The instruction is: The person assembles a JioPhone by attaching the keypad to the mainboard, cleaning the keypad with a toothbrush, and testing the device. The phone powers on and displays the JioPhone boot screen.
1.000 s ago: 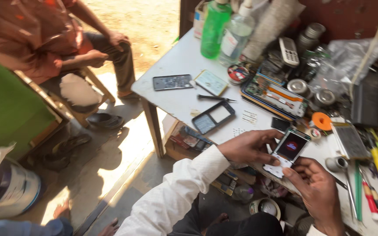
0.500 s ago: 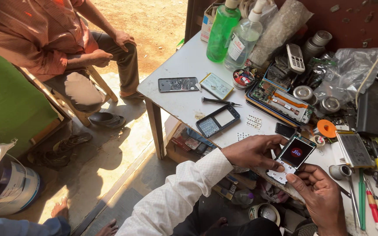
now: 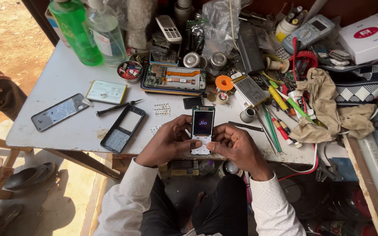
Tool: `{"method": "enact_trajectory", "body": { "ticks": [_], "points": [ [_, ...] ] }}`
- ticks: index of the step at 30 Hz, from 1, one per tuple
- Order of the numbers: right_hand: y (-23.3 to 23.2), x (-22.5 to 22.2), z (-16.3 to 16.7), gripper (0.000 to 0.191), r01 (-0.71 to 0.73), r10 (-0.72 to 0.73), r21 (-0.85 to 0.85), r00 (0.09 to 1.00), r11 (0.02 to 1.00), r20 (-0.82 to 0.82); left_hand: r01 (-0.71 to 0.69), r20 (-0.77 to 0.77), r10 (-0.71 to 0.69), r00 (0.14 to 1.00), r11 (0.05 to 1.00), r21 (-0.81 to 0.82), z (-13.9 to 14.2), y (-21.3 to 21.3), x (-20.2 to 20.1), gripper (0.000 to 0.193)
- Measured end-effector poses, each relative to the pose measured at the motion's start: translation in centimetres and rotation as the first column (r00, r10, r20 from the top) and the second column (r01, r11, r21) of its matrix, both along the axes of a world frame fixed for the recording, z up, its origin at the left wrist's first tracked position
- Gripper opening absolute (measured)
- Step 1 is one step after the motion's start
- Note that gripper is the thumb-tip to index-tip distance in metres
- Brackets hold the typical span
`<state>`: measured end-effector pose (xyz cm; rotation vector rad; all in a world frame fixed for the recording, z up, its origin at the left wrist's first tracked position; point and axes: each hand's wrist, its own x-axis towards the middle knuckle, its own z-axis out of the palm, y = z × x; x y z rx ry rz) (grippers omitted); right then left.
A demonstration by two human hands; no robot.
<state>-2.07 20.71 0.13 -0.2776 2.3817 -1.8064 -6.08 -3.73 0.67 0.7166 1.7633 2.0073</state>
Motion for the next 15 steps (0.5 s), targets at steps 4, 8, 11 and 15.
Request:
{"method": "enact_trajectory", "body": {
  "ticks": [4,8,11,15],
  "points": [
    [-0.30,0.11,0.67,0.033,-0.009,0.009,0.022,1.000,1.000,-0.015,0.007,-0.007,-0.007,1.000,1.000,-0.010,0.28,0.00,-0.10,0.047],
    [-0.54,0.01,0.89,0.034,-0.013,0.013,0.011,1.000,1.000,-0.028,-0.020,0.021,0.021,1.000,0.999,-0.039,0.08,-0.04,-0.07,0.047],
    [-0.64,-0.07,0.87,0.037,-0.014,0.014,-0.013,1.000,1.000,-0.005,-0.004,0.018,0.004,1.000,1.000,0.007,-0.06,-0.08,-0.16,0.044],
    [-0.71,-0.01,0.83,0.036,-0.016,0.016,0.012,1.000,1.000,-0.001,0.004,0.028,-0.005,1.000,1.000,0.024,-0.19,-0.13,-0.25,0.046]
  ]
}}
